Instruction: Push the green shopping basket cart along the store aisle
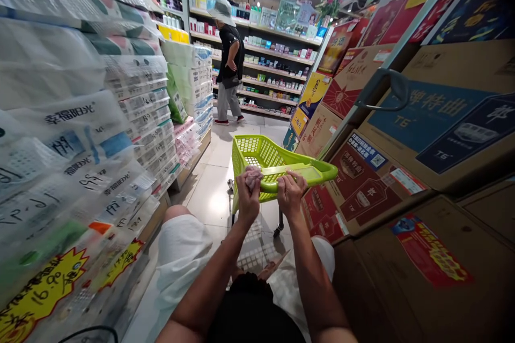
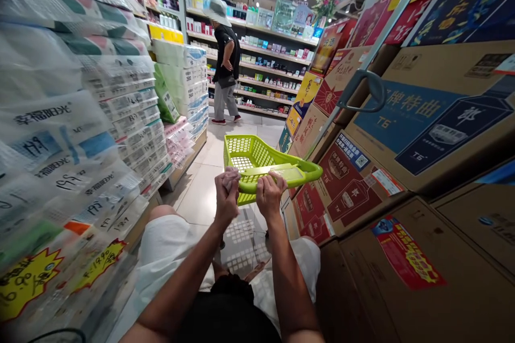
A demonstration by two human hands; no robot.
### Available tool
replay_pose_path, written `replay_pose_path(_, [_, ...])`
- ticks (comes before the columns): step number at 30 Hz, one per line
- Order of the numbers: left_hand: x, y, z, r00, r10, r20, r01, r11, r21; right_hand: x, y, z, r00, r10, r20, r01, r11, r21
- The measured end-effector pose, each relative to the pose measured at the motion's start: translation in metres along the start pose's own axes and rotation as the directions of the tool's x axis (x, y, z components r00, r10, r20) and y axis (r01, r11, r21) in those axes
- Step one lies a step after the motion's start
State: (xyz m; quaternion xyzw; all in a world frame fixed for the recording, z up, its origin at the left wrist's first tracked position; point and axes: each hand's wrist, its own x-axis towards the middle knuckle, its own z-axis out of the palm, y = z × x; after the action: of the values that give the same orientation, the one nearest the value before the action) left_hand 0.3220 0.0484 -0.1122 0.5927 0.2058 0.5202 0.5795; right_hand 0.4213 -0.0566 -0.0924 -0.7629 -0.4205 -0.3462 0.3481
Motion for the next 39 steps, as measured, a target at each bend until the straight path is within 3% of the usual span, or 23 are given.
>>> replay_pose_path(5, [-0.003,-0.021,0.004,0.973,-0.167,-0.161,0.134,0.971,-0.197,-0.004,0.007,-0.006,1.000,-0.011,-0.018,0.011,1.000,0.014])
replay_pose_path(7, [-0.004,-0.022,0.005,0.965,-0.204,-0.166,0.154,0.950,-0.272,-0.006,0.005,-0.007,0.998,-0.014,-0.060,0.016,0.999,0.031])
replay_pose_path(10, [0.003,-0.017,0.005,0.997,-0.030,-0.064,0.013,0.970,-0.244,-0.007,0.003,-0.009,0.996,0.012,-0.090,-0.007,0.998,0.062])
replay_pose_path(13, [0.012,-0.022,0.002,0.994,0.109,0.029,-0.103,0.981,-0.163,-0.007,0.004,-0.012,0.996,0.038,-0.083,-0.030,0.995,0.092])
replay_pose_path(18, [0.004,-0.046,-0.005,0.988,-0.123,-0.090,0.106,0.980,-0.169,-0.010,0.007,-0.018,0.997,0.047,-0.064,-0.038,0.989,0.140])
replay_pose_path(19, [0.003,-0.045,-0.007,0.992,-0.109,-0.071,0.097,0.982,-0.163,-0.011,0.008,-0.019,0.997,0.047,-0.067,-0.037,0.988,0.147])
replay_pose_path(21, [0.009,-0.036,-0.009,0.998,0.028,0.053,-0.023,0.996,-0.091,-0.012,0.011,-0.021,0.996,0.044,-0.079,-0.031,0.987,0.157])
replay_pose_path(24, [0.038,-0.017,-0.015,0.937,0.191,0.294,-0.221,0.973,0.071,-0.012,0.014,-0.023,0.996,0.030,-0.084,-0.016,0.986,0.164])
replay_pose_path(29, [0.077,-0.004,-0.025,0.941,-0.008,0.338,-0.079,0.967,0.243,-0.012,0.014,-0.024,0.997,0.021,-0.081,-0.007,0.985,0.170])
replay_pose_path(33, [0.060,0.012,-0.027,0.835,0.094,0.542,-0.251,0.942,0.225,-0.013,0.015,-0.024,0.995,0.036,-0.097,-0.018,0.982,0.191])
replay_pose_path(35, [0.051,0.019,-0.026,0.802,0.139,0.581,-0.309,0.929,0.203,-0.014,0.015,-0.026,0.995,0.036,-0.092,-0.015,0.977,0.213])
replay_pose_path(39, [0.044,0.031,-0.022,0.882,0.109,0.459,-0.256,0.927,0.273,-0.015,0.015,-0.030,0.997,0.032,-0.069,-0.012,0.963,0.270])
